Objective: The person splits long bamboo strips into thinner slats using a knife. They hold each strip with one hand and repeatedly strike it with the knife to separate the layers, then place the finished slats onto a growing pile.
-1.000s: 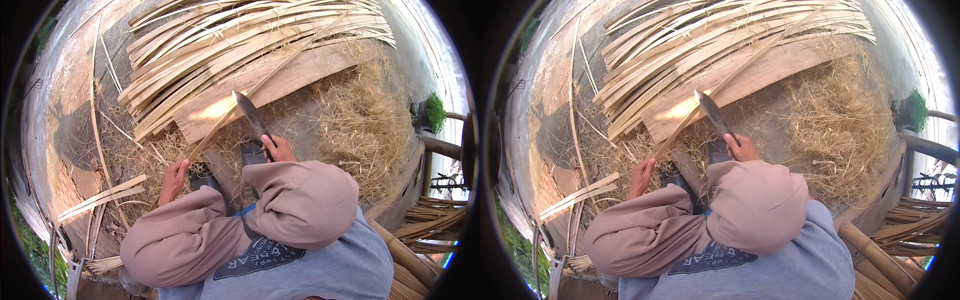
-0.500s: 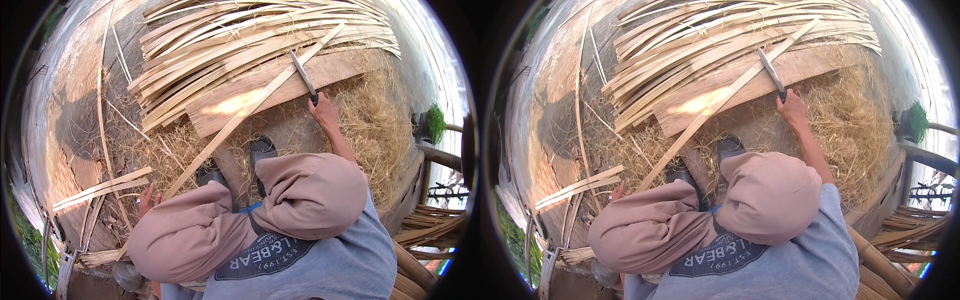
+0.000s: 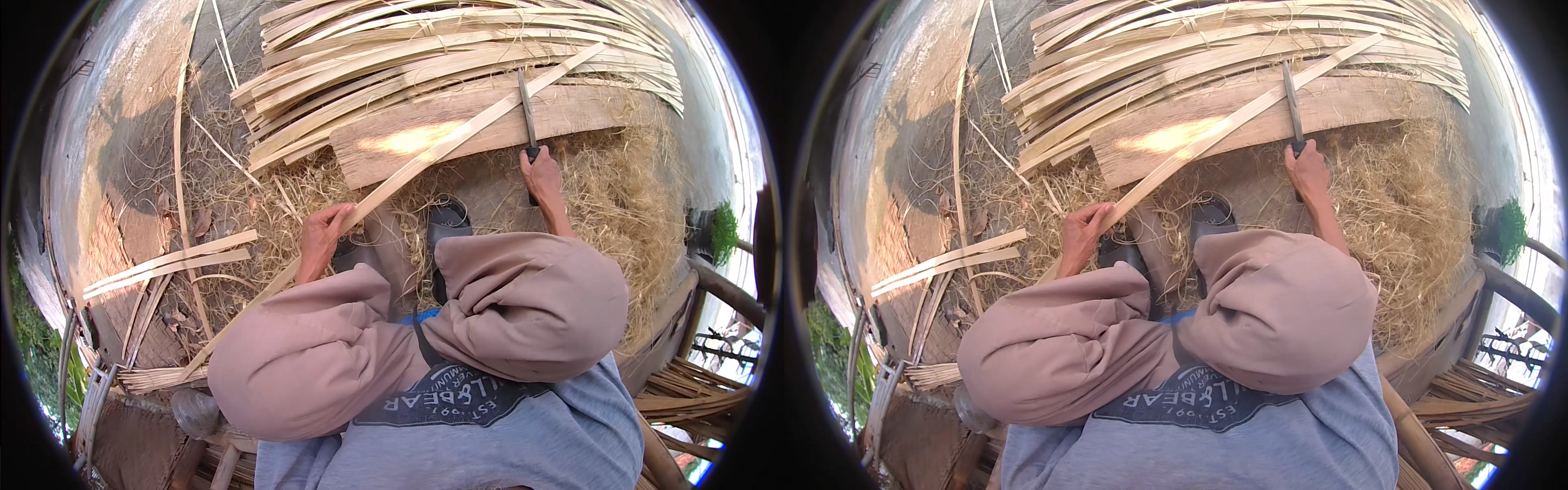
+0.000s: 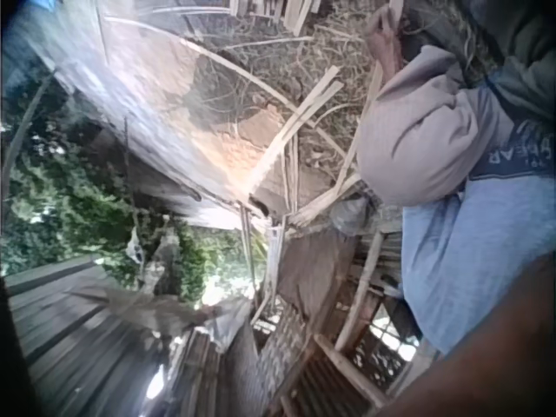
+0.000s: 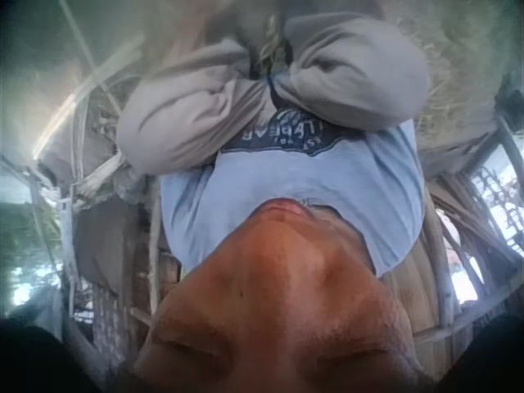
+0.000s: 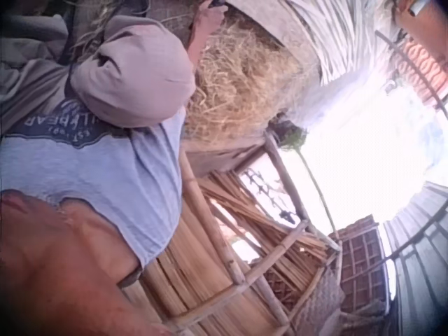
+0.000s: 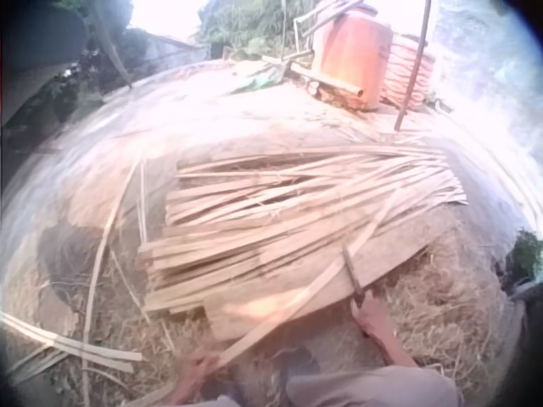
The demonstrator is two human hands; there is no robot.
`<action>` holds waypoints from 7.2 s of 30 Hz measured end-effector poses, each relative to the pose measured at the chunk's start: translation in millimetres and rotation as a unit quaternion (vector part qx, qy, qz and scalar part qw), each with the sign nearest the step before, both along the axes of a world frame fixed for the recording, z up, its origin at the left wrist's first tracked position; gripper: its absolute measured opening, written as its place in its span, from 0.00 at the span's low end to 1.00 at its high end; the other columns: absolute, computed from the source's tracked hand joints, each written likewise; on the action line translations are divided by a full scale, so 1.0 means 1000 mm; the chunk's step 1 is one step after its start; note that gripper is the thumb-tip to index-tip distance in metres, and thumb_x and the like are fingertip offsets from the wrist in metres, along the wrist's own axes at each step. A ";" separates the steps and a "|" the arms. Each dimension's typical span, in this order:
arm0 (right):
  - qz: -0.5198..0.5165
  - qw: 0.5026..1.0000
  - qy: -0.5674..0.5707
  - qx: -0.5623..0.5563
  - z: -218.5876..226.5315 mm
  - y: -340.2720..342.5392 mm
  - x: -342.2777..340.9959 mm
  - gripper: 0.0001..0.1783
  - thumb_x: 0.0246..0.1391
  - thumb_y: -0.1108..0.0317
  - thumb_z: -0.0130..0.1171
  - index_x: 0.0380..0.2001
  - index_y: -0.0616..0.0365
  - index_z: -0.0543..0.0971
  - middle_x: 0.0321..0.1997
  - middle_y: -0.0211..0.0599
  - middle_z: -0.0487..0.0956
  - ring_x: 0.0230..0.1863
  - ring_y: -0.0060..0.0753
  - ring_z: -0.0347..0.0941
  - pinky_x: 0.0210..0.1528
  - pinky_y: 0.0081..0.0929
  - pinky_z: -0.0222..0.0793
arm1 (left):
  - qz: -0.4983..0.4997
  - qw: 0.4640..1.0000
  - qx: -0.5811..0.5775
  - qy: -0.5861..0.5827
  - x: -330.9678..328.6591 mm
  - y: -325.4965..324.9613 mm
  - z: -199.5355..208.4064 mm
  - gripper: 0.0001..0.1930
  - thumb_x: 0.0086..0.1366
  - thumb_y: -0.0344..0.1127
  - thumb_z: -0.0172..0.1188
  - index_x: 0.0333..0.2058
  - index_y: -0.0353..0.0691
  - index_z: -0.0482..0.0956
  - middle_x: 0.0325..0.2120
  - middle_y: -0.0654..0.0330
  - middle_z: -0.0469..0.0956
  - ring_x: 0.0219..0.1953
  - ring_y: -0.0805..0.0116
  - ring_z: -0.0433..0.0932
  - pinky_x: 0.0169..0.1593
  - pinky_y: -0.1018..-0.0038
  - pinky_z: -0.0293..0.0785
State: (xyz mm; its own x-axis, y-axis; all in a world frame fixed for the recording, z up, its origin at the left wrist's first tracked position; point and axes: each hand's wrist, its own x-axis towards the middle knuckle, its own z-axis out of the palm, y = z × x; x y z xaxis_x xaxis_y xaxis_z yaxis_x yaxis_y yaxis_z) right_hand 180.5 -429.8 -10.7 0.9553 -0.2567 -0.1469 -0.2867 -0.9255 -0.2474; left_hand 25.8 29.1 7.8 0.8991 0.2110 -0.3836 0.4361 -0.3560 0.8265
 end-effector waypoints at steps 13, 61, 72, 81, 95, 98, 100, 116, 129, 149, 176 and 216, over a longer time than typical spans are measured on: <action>0.010 0.992 0.017 0.125 0.022 0.026 -0.009 0.36 0.70 0.36 0.42 0.44 0.65 0.76 0.36 0.70 0.82 0.44 0.73 0.80 0.48 0.58 0.74 | -0.153 0.984 -0.007 0.092 0.028 -0.024 0.013 0.34 0.74 0.65 0.51 0.37 0.33 0.83 0.24 0.59 0.84 0.22 0.71 0.79 0.29 0.71 0.74; -0.044 0.990 -0.044 0.127 0.058 -0.028 0.013 0.37 0.65 0.37 0.56 0.21 0.64 0.76 0.19 0.54 0.77 0.25 0.55 0.78 0.30 0.49 0.71 | -0.179 0.912 0.369 -0.021 -0.003 -0.007 0.027 0.24 0.76 0.60 0.50 0.35 0.47 0.83 0.20 0.46 0.79 0.25 0.40 0.79 0.28 0.47 0.69; -0.091 0.981 -0.133 0.103 0.033 -0.091 0.046 0.39 0.65 0.35 0.53 0.22 0.65 0.78 0.20 0.56 0.77 0.26 0.57 0.78 0.34 0.49 0.70 | -0.152 0.957 0.248 0.016 -0.056 0.068 0.042 0.17 0.72 0.54 0.61 0.47 0.51 0.86 0.22 0.51 0.80 0.23 0.50 0.78 0.28 0.58 0.71; 0.190 0.953 0.044 0.231 0.042 0.111 -0.118 0.31 0.64 0.38 0.59 0.32 0.60 0.77 0.28 0.54 0.80 0.36 0.57 0.81 0.38 0.52 0.72 | -0.233 0.935 0.266 -0.024 0.014 -0.035 0.054 0.22 0.69 0.45 0.66 0.60 0.49 0.81 0.36 0.49 0.86 0.38 0.53 0.84 0.44 0.64 0.77; -0.017 0.985 -0.063 0.161 0.040 -0.043 0.004 0.32 0.65 0.40 0.59 0.23 0.61 0.74 0.17 0.50 0.75 0.23 0.50 0.75 0.30 0.47 0.70 | -0.216 0.950 0.223 -0.022 0.011 -0.036 0.067 0.18 0.72 0.46 0.62 0.58 0.52 0.83 0.29 0.45 0.83 0.31 0.51 0.82 0.37 0.61 0.74; 0.161 0.972 -0.073 0.153 0.039 -0.009 -0.026 0.33 0.65 0.39 0.59 0.22 0.61 0.74 0.16 0.46 0.73 0.22 0.44 0.74 0.28 0.45 0.68 | -0.187 0.966 0.166 -0.066 -0.007 -0.015 0.045 0.18 0.72 0.47 0.62 0.57 0.52 0.84 0.24 0.49 0.79 0.26 0.53 0.78 0.33 0.60 0.70; 0.178 0.971 -0.050 0.153 0.036 -0.016 -0.023 0.35 0.66 0.38 0.57 0.20 0.61 0.72 0.15 0.44 0.72 0.22 0.44 0.75 0.28 0.45 0.69 | -0.200 0.964 0.169 -0.041 -0.023 0.014 0.048 0.18 0.73 0.47 0.60 0.57 0.51 0.84 0.24 0.49 0.79 0.26 0.54 0.78 0.33 0.60 0.70; 0.231 0.949 0.027 0.213 0.034 0.117 -0.114 0.31 0.65 0.38 0.58 0.32 0.61 0.77 0.24 0.55 0.80 0.31 0.58 0.81 0.35 0.50 0.74 | -0.213 0.963 -0.017 0.162 0.032 -0.019 0.028 0.36 0.78 0.62 0.45 0.23 0.35 0.81 0.11 0.65 0.68 0.15 0.73 0.66 0.22 0.72 0.61; 0.305 0.931 -0.101 0.170 0.013 0.055 -0.093 0.36 0.68 0.37 0.53 0.24 0.64 0.75 0.18 0.52 0.76 0.23 0.53 0.76 0.28 0.46 0.68 | -0.193 0.965 -0.039 0.175 0.017 -0.006 0.027 0.38 0.77 0.64 0.47 0.21 0.34 0.80 0.10 0.63 0.68 0.16 0.72 0.68 0.23 0.71 0.62; 0.023 0.988 -0.049 0.142 0.032 -0.044 0.007 0.39 0.66 0.35 0.53 0.24 0.66 0.76 0.21 0.58 0.78 0.24 0.53 0.76 0.32 0.47 0.70 | -0.056 0.952 -0.106 0.283 -0.089 0.139 0.050 0.27 0.75 0.58 0.56 0.31 0.37 0.82 0.18 0.69 0.75 0.20 0.81 0.71 0.24 0.75 0.65; 0.008 0.986 -0.003 0.165 0.041 -0.055 0.011 0.39 0.67 0.34 0.51 0.26 0.65 0.77 0.25 0.62 0.79 0.31 0.61 0.79 0.36 0.52 0.71 | -0.124 0.966 -0.011 0.228 -0.018 0.042 0.069 0.30 0.74 0.56 0.58 0.22 0.35 0.81 0.11 0.69 0.68 0.16 0.79 0.63 0.22 0.74 0.56; 0.139 0.973 -0.044 0.177 0.017 0.050 -0.100 0.30 0.65 0.38 0.58 0.31 0.58 0.75 0.28 0.49 0.78 0.31 0.54 0.79 0.35 0.48 0.72 | -0.221 0.960 0.167 0.044 0.036 -0.044 0.072 0.20 0.74 0.52 0.59 0.52 0.46 0.86 0.28 0.45 0.84 0.28 0.67 0.81 0.37 0.66 0.74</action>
State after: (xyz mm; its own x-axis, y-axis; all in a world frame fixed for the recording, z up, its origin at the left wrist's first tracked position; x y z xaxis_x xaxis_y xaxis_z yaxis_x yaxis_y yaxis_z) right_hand 80.8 -379.4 6.1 0.9935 0.0660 -0.0927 0.0004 -0.8167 -0.5771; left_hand 61.8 -14.5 80.1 0.8960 -0.0601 -0.4400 0.2442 -0.7608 0.6013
